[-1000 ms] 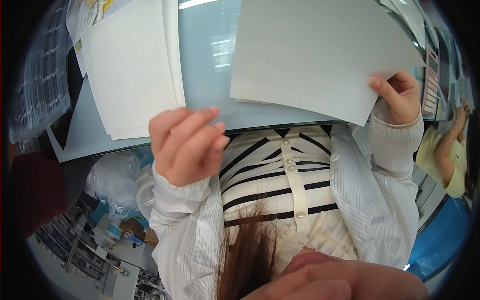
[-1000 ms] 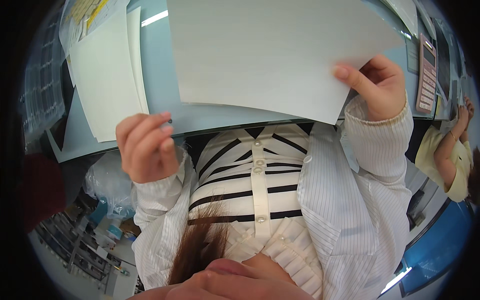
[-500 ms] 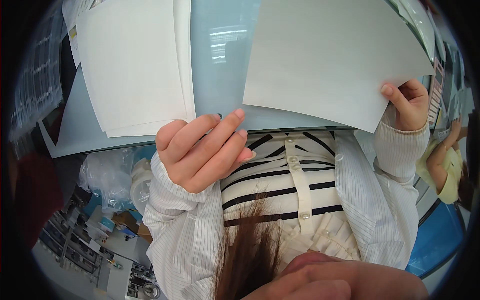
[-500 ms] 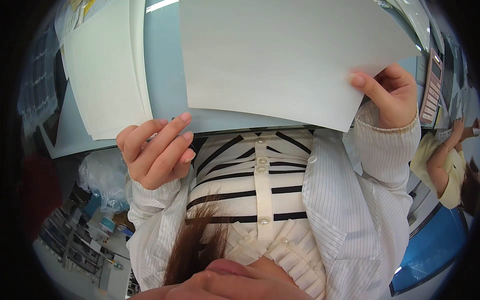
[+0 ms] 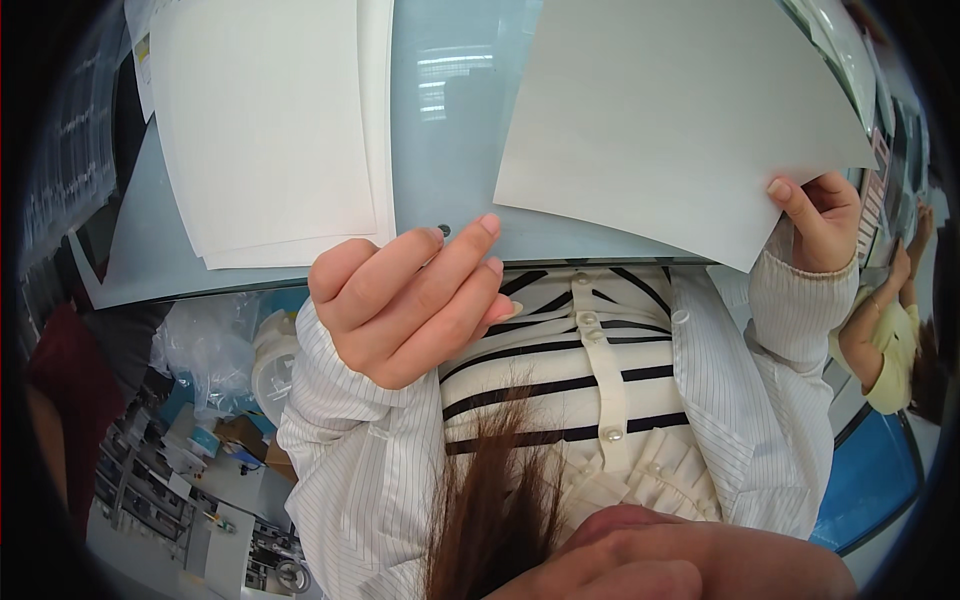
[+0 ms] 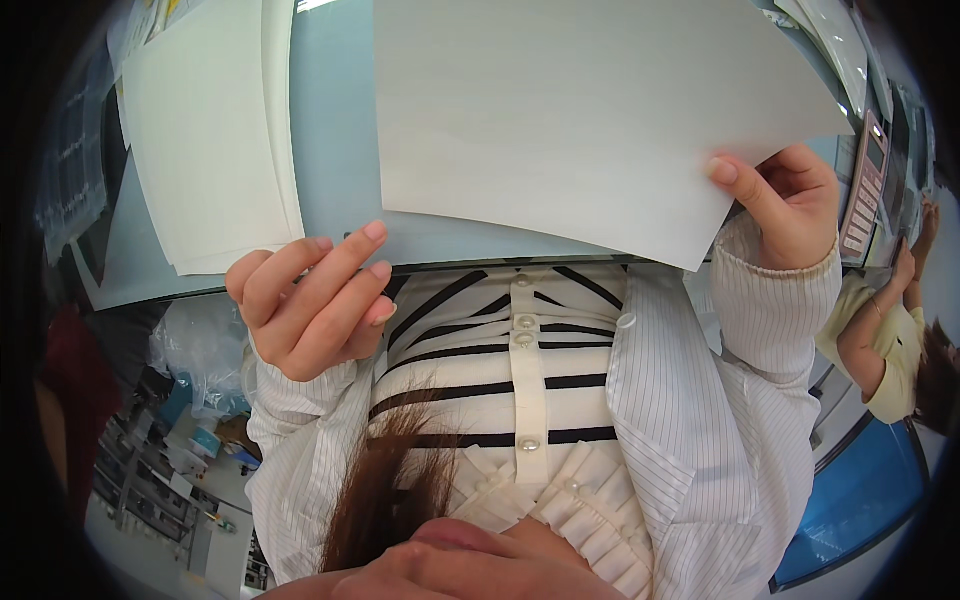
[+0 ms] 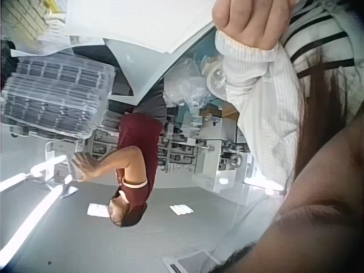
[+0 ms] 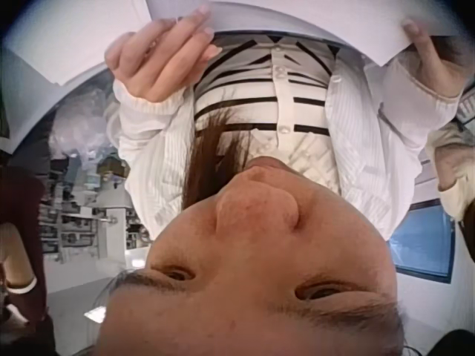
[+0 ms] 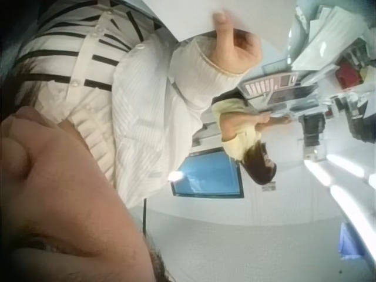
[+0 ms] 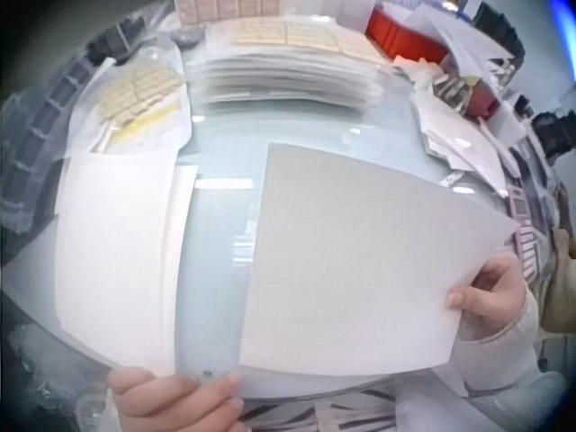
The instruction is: Cutting and separating small labels from adhesive sheets at a manufacturing workbench.
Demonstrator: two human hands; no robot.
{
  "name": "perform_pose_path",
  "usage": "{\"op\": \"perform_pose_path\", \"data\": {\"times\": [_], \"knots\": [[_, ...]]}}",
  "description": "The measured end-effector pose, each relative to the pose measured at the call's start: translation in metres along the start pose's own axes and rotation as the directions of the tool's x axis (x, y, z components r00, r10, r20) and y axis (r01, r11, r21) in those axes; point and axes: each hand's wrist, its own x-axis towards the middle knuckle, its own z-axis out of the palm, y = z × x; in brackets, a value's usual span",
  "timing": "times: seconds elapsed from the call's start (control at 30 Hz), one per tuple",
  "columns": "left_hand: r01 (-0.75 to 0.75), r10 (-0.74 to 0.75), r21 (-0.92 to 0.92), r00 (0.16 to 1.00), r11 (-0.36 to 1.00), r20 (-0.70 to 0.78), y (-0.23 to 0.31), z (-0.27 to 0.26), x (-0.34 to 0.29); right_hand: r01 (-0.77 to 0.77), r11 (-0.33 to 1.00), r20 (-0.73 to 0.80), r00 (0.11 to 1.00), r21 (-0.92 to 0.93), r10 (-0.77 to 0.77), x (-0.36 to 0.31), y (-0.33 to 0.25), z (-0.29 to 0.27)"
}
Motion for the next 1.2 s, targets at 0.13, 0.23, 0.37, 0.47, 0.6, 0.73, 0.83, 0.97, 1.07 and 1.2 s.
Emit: {"op": "perform_pose_path", "data": {"times": [0.13, 0.23, 0.37, 0.47, 0.6, 0.73, 0.83, 0.97, 1.07, 1.2], "knots": [[0.008, -0.008, -0.004, 1.0, 1.0, -0.006, 0.0, 0.002, 0.002, -0.01, 1.0, -0.033, 0.999, -0.005, 0.01, -0.002, -0.004, 0.0], [0.001, -0.001, 0.008, 1.0, 1.0, -0.013, 0.001, 0.002, 0.002, -0.002, 1.0, -0.022, 1.0, -0.019, 0.001, -0.001, -0.002, -0.002], [-0.001, -0.001, 0.05, 0.999, 0.999, 0.044, 0.002, 0.003, 0.004, -0.003, 1.0, -0.019, 1.0, -0.031, 0.003, 0.0, -0.002, -0.002], [0.011, -0.018, 0.085, 0.997, 0.996, 0.077, 0.005, 0.0, 0.005, 0.002, 0.999, -0.016, 1.0, -0.041, -0.002, 0.001, 0.0, 0.0], [-0.006, -0.009, 0.126, 0.993, 0.992, 0.116, 0.004, 0.001, 0.008, -0.017, 0.998, -0.039, 0.999, -0.068, 0.014, -0.002, -0.006, -0.002], [0.019, -0.042, 0.149, 0.988, 0.989, 0.149, 0.007, -0.002, 0.008, -0.011, 0.998, -0.043, 0.999, -0.054, 0.009, 0.0, -0.003, 0.001], [0.024, -0.043, 0.141, 0.99, 0.99, 0.133, 0.006, 0.0, 0.008, -0.001, 0.998, -0.043, 0.999, -0.061, -0.002, -0.001, -0.005, 0.002], [0.025, -0.046, 0.142, 0.989, 0.989, 0.143, 0.006, 0.0, 0.008, -0.018, 0.997, -0.063, 0.998, -0.069, 0.014, -0.001, -0.008, 0.005], [0.024, -0.042, 0.124, 0.989, 0.992, 0.14, 0.005, -0.001, 0.01, -0.022, 0.996, -0.075, 0.997, -0.083, 0.016, 0.0, -0.01, 0.007], [0.036, -0.048, 0.097, 0.991, 0.995, 0.126, 0.005, 0.001, 0.01, -0.027, 0.997, -0.084, 0.996, -0.074, 0.021, 0.0, -0.011, 0.009]]}}
